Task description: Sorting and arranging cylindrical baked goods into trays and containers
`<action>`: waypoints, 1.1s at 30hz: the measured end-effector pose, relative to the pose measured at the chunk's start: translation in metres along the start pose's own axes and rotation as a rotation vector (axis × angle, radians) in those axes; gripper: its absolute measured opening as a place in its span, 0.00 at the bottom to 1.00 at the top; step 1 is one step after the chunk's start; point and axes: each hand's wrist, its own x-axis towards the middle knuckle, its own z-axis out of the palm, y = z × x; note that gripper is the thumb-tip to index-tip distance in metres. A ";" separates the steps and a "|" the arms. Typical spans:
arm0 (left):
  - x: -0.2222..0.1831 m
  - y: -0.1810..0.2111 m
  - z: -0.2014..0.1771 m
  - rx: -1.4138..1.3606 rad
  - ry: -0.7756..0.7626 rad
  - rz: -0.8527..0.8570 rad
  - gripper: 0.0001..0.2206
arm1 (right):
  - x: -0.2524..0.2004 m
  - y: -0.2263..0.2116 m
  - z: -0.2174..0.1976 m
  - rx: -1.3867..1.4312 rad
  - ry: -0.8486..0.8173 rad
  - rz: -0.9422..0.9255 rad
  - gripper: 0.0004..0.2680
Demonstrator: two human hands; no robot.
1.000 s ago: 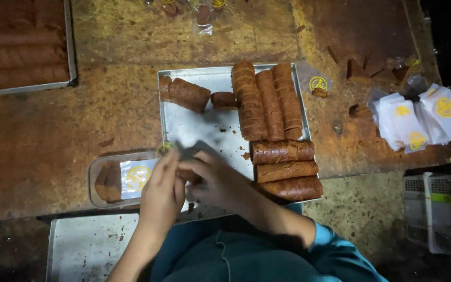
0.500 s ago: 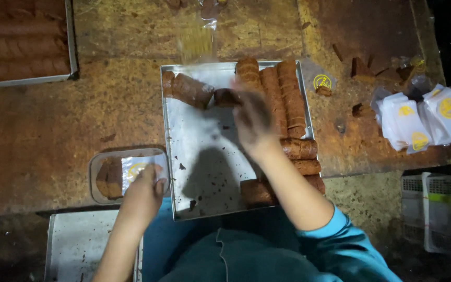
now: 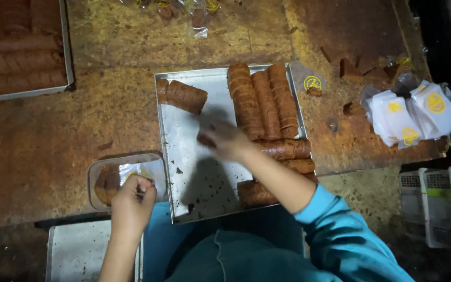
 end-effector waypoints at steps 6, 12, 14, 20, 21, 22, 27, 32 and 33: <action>0.013 0.002 0.020 0.163 0.089 0.315 0.09 | 0.030 0.061 0.112 0.230 0.770 -0.379 0.16; 0.011 0.057 0.025 -0.102 -0.259 0.229 0.24 | -0.038 -0.005 0.110 0.785 0.651 -0.390 0.24; 0.013 0.070 0.030 -0.219 -0.215 0.266 0.24 | -0.031 0.008 0.123 0.571 0.758 -0.593 0.14; 0.010 0.084 0.027 0.038 -0.021 0.513 0.23 | -0.059 0.000 0.095 0.431 0.658 -0.616 0.16; 0.009 0.088 0.025 0.035 -0.083 0.513 0.24 | -0.068 -0.003 0.088 0.557 0.551 -0.575 0.22; 0.005 0.095 0.026 0.036 -0.083 0.512 0.24 | -0.065 -0.005 0.091 0.559 0.549 -0.576 0.22; -0.012 0.119 0.028 0.069 -0.014 0.870 0.16 | -0.048 -0.027 0.090 1.656 0.422 -0.438 0.19; -0.014 0.108 0.018 -0.007 -0.157 0.721 0.15 | -0.069 0.006 0.082 0.867 0.373 -0.475 0.23; -0.016 0.107 0.017 0.064 -0.177 0.712 0.10 | -0.067 0.013 0.075 0.689 0.214 -0.525 0.22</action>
